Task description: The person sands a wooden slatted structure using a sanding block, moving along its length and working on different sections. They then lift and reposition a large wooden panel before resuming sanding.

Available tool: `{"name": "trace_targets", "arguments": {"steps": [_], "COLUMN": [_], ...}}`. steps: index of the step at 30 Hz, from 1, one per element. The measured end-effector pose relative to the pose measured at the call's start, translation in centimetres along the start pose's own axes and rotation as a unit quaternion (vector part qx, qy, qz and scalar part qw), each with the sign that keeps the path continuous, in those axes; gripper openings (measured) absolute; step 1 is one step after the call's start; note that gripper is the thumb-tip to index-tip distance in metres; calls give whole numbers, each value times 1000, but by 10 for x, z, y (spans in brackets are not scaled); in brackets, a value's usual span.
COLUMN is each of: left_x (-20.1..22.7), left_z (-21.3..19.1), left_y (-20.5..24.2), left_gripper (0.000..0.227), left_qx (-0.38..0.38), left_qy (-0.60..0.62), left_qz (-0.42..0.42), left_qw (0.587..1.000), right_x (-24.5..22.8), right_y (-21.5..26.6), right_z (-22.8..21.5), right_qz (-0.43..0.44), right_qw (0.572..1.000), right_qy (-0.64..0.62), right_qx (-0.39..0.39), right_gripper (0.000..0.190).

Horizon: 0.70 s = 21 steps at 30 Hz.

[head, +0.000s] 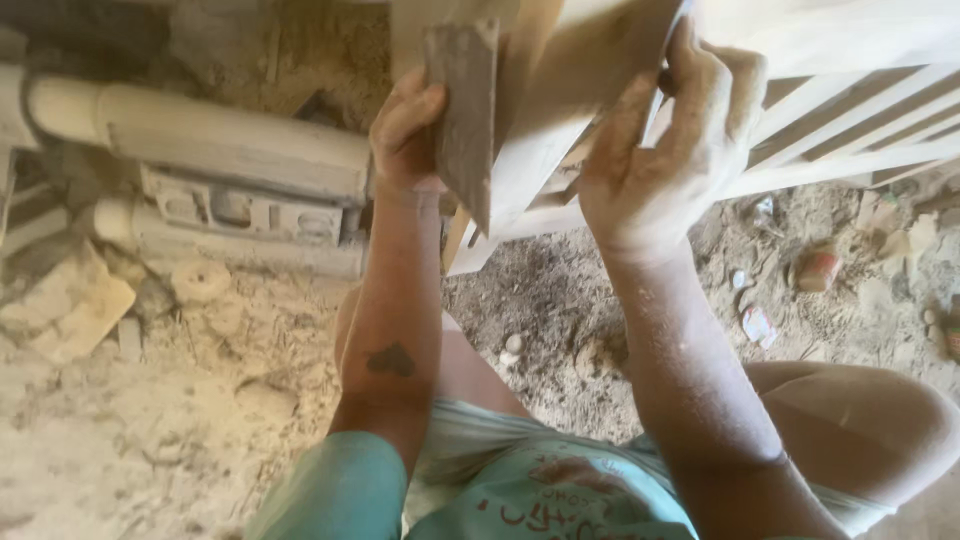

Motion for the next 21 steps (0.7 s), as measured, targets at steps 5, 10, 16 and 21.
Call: {"name": "trace_targets", "arguments": {"steps": [5, 10, 16, 21], "left_x": [-7, -7, -5, -11], "left_z": [1, 4, 9, 5], "left_y": [0, 7, 5, 3], "left_gripper": [37, 39, 41, 33], "left_qx": [87, 71, 104, 24], "left_qy": [41, 42, 52, 29], "left_qz": [0, 1, 2, 19], "left_qw": [995, 997, 993, 999], "right_x": [-17, -32, -48, -12], "right_y": [7, 23, 6, -11], "right_z": [-2, 12, -34, -45], "right_qz": [20, 6, -37, -33], "right_qw": [998, 999, 992, 996], "right_qy": [34, 12, -35, 34], "right_qx": [-46, -35, -116, -79], "right_gripper": [28, 25, 23, 31]}}
Point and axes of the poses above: each hand's wrist, its own y-axis away from the middle knuckle, its own z-axis out of the palm, x = y × z, the point moved 1 cm from there along -y, towards the middle knuckle, and after that the axes turned 15 degrees about -x, right-handed, at the moved point
